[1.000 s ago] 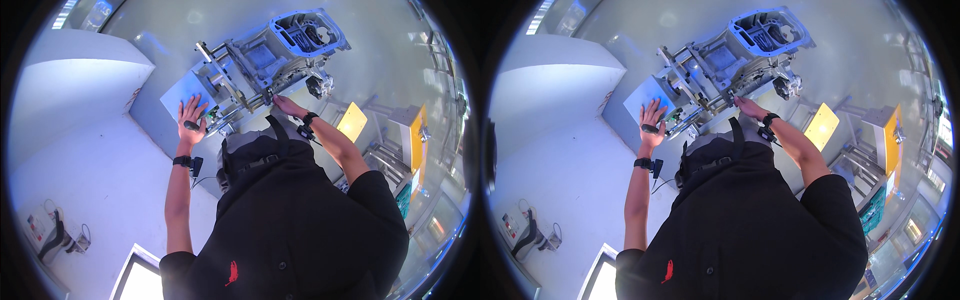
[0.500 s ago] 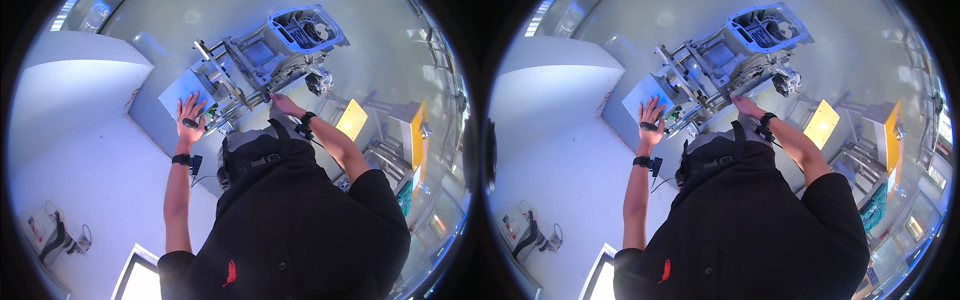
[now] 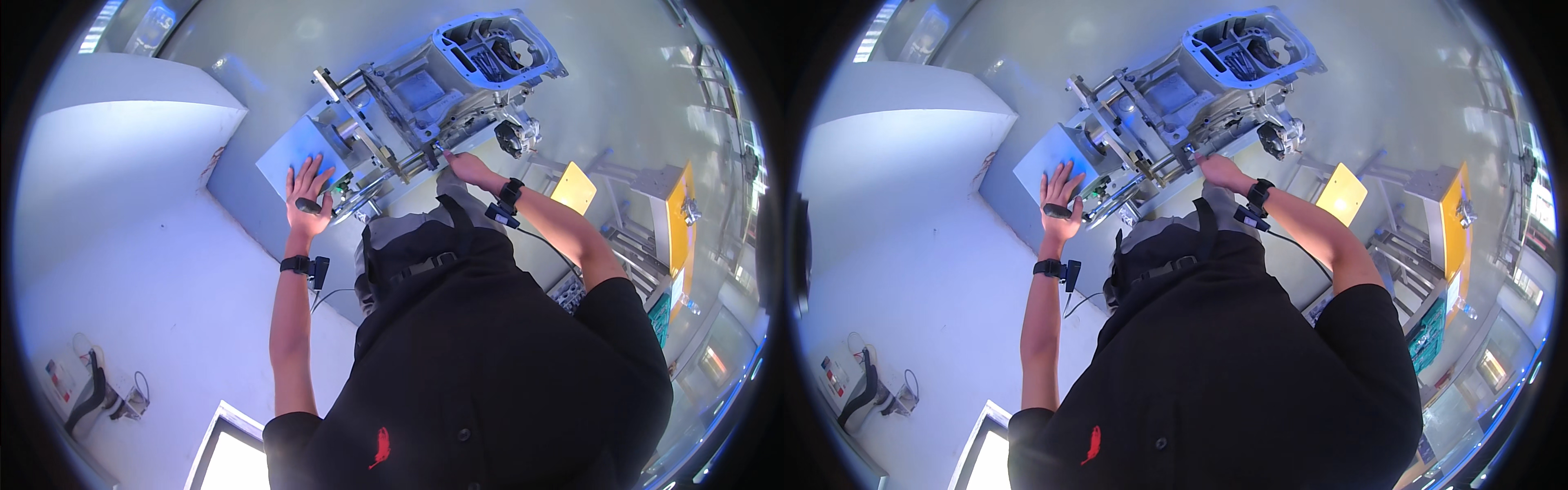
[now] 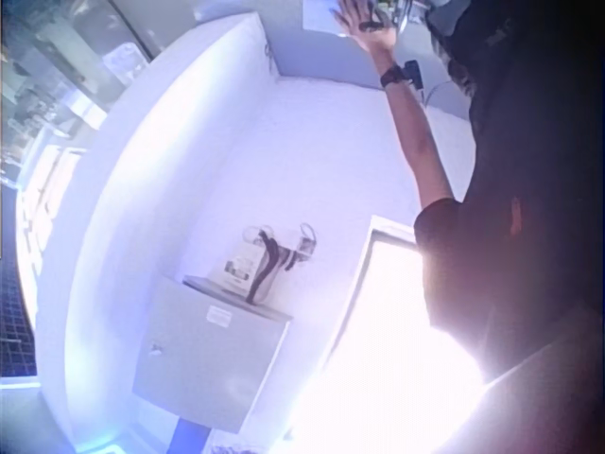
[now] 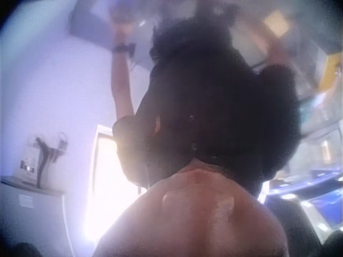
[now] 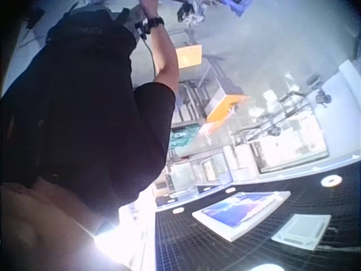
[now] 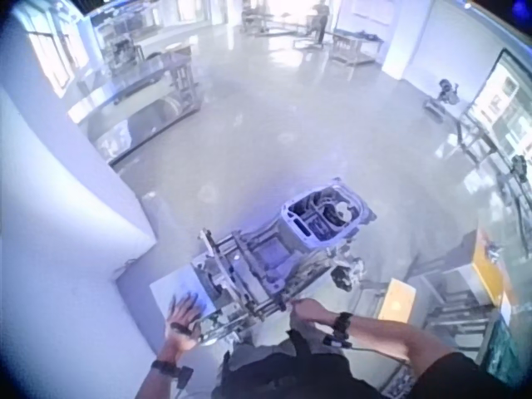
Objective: The person uses a torque wrench and socket to tighten bolts on a mechanical assembly mounted on a jig. They insert a small metal ring into a hole, then continue tightening multiple bolts in sequence.
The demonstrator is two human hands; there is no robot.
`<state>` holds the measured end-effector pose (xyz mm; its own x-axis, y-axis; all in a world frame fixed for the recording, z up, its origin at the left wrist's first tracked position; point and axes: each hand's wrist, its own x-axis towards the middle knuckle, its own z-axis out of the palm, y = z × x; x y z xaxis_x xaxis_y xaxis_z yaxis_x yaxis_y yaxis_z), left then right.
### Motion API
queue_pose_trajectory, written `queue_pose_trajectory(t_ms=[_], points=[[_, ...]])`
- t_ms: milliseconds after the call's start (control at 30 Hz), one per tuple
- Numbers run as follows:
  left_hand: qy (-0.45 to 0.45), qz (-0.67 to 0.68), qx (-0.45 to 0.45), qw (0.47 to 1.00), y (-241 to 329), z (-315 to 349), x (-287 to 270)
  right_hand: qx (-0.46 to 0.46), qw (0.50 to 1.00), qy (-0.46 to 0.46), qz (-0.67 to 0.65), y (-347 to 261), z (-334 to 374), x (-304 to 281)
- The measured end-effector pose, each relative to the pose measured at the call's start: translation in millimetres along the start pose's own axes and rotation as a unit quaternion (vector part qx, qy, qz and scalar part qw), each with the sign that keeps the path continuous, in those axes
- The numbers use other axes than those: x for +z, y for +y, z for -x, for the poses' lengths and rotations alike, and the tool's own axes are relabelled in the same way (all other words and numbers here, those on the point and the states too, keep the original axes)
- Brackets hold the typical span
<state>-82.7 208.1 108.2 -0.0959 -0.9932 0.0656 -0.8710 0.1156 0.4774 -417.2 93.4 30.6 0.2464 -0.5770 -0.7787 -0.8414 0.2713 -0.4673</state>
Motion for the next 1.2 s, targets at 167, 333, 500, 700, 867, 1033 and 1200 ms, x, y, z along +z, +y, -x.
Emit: queue_pose_trajectory(t_ms=[167,333,500,700,867,1033,1200], points=[[-0.009,-0.011,-0.017,1.000,-1.2,1.5,-1.5,0.004,0.999,0.002,0.032,7.1,2.8,1.9],[0.002,-0.004,-0.003,1.000,-0.6,0.9,-1.1,-0.070,0.994,-0.045,-0.072,33.4,-14.5,11.7],[-0.003,-0.011,-0.008,1.000,0.4,0.7,-2.0,-0.132,0.980,-0.054,-0.141,40.7,-28.0,22.8],[-0.001,-0.010,-0.004,1.000,0.3,1.6,-1.6,-0.109,0.981,-0.073,-0.146,29.2,-24.2,22.2],[0.003,-0.007,-0.003,1.000,-0.2,1.8,-1.1,-0.114,0.984,-0.051,-0.127,26.4,-19.1,21.6],[0.003,-0.007,-0.005,1.000,-0.2,1.1,-0.2,-0.121,0.990,-0.015,-0.068,27.5,-19.1,23.2],[-0.001,-0.011,-0.010,1.000,-0.3,0.2,0.2,-0.128,0.989,0.019,-0.072,24.0,-10.7,24.7]])
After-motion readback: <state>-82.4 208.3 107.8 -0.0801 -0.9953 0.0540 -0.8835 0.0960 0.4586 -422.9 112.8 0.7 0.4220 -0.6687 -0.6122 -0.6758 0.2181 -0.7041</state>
